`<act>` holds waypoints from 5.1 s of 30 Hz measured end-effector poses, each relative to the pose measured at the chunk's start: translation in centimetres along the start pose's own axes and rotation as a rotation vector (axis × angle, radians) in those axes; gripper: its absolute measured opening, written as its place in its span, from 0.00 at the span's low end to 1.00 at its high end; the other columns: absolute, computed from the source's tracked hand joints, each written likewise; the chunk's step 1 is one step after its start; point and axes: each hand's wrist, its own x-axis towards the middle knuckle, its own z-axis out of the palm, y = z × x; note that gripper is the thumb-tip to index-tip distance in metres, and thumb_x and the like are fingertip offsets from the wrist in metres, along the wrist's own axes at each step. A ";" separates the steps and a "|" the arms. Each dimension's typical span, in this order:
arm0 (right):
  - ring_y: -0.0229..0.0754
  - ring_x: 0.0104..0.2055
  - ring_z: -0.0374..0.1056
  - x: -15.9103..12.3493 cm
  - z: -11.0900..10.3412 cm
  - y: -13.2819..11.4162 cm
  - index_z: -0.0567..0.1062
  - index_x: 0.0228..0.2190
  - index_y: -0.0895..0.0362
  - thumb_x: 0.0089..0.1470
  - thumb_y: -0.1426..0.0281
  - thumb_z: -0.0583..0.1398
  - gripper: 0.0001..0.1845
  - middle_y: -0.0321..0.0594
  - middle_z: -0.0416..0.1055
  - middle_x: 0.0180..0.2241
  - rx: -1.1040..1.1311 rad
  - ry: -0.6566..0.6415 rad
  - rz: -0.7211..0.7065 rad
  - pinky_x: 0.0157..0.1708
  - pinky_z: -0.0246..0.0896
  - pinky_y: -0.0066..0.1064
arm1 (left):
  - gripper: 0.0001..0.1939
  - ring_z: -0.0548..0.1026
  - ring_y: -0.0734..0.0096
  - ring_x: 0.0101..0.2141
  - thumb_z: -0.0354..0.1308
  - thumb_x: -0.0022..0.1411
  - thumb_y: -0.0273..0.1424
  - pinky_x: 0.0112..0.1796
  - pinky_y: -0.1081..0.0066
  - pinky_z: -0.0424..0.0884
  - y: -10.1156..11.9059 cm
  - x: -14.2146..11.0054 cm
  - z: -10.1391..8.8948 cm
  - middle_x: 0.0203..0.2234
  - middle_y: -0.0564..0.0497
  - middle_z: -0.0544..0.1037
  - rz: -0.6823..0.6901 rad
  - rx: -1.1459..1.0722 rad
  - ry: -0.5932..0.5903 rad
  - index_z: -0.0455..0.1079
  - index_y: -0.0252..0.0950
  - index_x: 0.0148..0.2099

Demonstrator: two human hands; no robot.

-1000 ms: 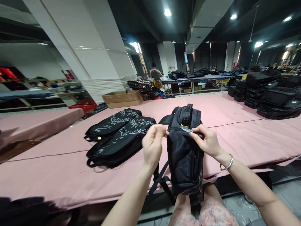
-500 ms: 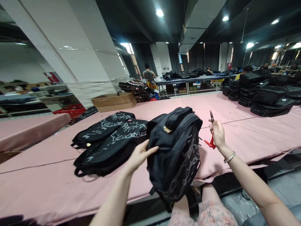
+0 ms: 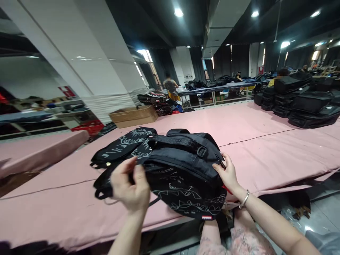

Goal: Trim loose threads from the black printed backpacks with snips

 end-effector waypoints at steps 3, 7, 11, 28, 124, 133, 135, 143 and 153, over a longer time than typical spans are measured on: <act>0.38 0.27 0.68 -1.4 1.1 -0.7 0.59 0.47 0.56 0.50 0.63 0.59 0.24 0.34 0.70 0.26 -0.040 0.003 0.019 0.26 0.64 0.27 | 0.11 0.68 0.63 0.46 0.50 0.60 0.29 0.49 0.58 0.63 3.4 -0.9 0.8 0.43 0.45 0.71 0.205 -0.080 -0.100 0.66 0.37 0.46; 0.36 0.22 0.63 -1.4 1.0 -2.4 0.63 0.45 0.57 0.52 0.64 0.57 0.19 0.30 0.64 0.19 -0.204 0.073 -0.071 0.24 0.60 0.26 | 0.10 0.67 0.64 0.48 0.47 0.61 0.27 0.50 0.60 0.62 5.3 -0.9 1.1 0.46 0.45 0.68 0.228 -0.058 -0.227 0.67 0.37 0.42; 0.37 0.29 0.69 1.1 1.1 -5.5 0.70 0.40 0.55 0.54 0.68 0.53 0.12 0.39 0.73 0.33 -0.242 -0.086 -0.293 0.30 0.65 0.27 | 0.12 0.68 0.63 0.45 0.48 0.59 0.25 0.47 0.60 0.64 6.1 -1.0 0.4 0.45 0.45 0.69 0.250 0.078 -0.250 0.69 0.38 0.43; 0.32 0.20 0.58 4.0 0.2 -7.2 0.68 0.22 0.56 0.55 0.64 0.52 0.14 0.31 0.64 0.18 -0.505 -0.331 -0.358 0.21 0.50 0.24 | 0.11 0.68 0.62 0.36 0.58 0.54 0.41 0.35 0.65 0.60 8.7 0.0 0.8 0.35 0.48 0.73 0.319 0.359 -0.440 0.72 0.41 0.37; 0.36 0.28 0.61 -4.3 -3.1 4.9 0.71 0.32 0.60 0.47 0.57 0.59 0.18 0.36 0.67 0.25 -0.094 -0.004 0.237 0.27 0.58 0.27 | 0.13 0.71 0.72 0.23 0.60 0.53 0.36 0.28 0.69 0.69 -6.7 -22.7 3.2 0.21 0.52 0.70 -1.763 -0.428 -0.169 0.65 0.31 0.36; 0.31 0.17 0.48 -1.7 -4.8 5.1 0.64 0.22 0.57 0.47 0.53 0.57 0.20 0.28 0.54 0.14 -0.122 0.167 0.287 0.16 0.44 0.24 | 0.10 0.75 0.70 0.25 0.58 0.56 0.33 0.28 0.71 0.74 -3.0 -26.2 2.2 0.26 0.46 0.77 -1.865 -0.700 -0.176 0.67 0.30 0.36; 0.29 0.16 0.46 -1.0 -5.8 6.0 0.63 0.21 0.57 0.47 0.54 0.58 0.19 0.26 0.51 0.13 -0.090 0.217 0.311 0.15 0.41 0.24 | 0.09 0.75 0.71 0.24 0.58 0.56 0.32 0.26 0.72 0.74 -1.0 -26.3 -0.2 0.26 0.48 0.77 -1.827 -0.752 -0.175 0.68 0.31 0.36; 0.26 0.14 0.43 -4.2 -9.6 11.2 0.63 0.21 0.58 0.44 0.59 0.62 0.17 0.23 0.49 0.12 -0.012 0.329 0.580 0.12 0.36 0.22 | 0.16 0.75 0.71 0.21 0.56 0.56 0.42 0.23 0.73 0.74 4.5 -24.8 -4.0 0.22 0.48 0.77 -1.661 -0.914 -0.492 0.66 0.32 0.30; 0.24 0.13 0.40 -12.2 -16.6 11.4 0.71 0.26 0.61 0.37 0.56 0.65 0.21 0.21 0.46 0.12 0.062 0.386 0.719 0.11 0.34 0.20 | 0.19 0.75 0.71 0.20 0.50 0.60 0.43 0.22 0.74 0.73 3.7 -25.3 -1.8 0.23 0.45 0.77 -1.753 -0.807 -0.554 0.67 0.30 0.31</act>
